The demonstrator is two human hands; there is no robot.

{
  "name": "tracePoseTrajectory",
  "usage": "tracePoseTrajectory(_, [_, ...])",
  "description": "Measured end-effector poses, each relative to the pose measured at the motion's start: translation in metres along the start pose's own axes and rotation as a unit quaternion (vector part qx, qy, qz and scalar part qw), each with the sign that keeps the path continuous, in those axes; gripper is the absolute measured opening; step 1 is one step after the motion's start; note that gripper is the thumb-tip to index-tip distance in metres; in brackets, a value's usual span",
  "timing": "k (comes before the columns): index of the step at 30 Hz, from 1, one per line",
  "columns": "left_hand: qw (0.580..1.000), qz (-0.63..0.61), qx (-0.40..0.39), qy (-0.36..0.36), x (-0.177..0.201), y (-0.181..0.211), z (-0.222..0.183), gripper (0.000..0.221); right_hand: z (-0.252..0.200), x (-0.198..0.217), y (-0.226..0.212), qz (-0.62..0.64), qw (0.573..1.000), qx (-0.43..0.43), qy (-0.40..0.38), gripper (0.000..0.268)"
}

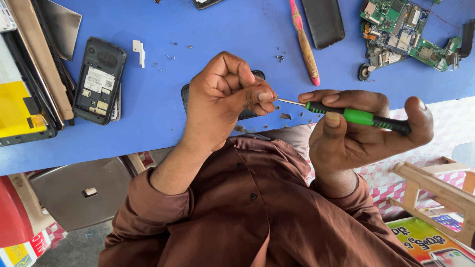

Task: The person is repairing a smartphone by using a screwdriver to remove and reinsert screws into the back casing. They handle the phone and screws with both hands, occasionally adjusting the phone's position on the workbench.

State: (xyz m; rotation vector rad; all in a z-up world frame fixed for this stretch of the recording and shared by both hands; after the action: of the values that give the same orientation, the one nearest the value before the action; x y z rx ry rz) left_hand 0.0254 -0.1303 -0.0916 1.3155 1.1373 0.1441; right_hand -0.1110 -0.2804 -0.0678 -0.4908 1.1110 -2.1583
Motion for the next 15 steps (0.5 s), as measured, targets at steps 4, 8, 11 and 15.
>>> tracePoseTrajectory(4, [0.997,0.057,-0.044,-0.024,0.0,0.004,0.001,0.025,-0.002,0.005,0.003,0.011,0.999,-0.037,-0.01,0.072])
tracePoseTrajectory(8, [0.991,0.112,-0.064,-0.036,-0.001,0.008,0.006,0.026,-0.004,0.007,0.003,0.011,0.998,-0.053,-0.024,0.069])
tracePoseTrajectory(11, [0.986,0.145,-0.071,-0.042,-0.002,0.008,0.009,0.026,-0.006,0.007,0.002,0.008,0.997,-0.069,-0.023,0.07])
tracePoseTrajectory(15, [0.981,0.173,-0.079,-0.045,-0.005,0.008,0.013,0.026,-0.004,0.005,0.001,-0.038,0.997,-0.058,-0.033,0.07])
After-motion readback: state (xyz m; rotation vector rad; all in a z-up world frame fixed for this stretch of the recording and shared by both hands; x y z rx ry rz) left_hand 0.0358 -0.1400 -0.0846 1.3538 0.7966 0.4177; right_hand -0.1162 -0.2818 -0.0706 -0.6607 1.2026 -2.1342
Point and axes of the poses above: each hand's wrist, its own z-axis towards the middle knuckle, its own x-axis out of the back of the hand, y = z × x, the point moved 4 cm from there along z, towards the middle knuckle
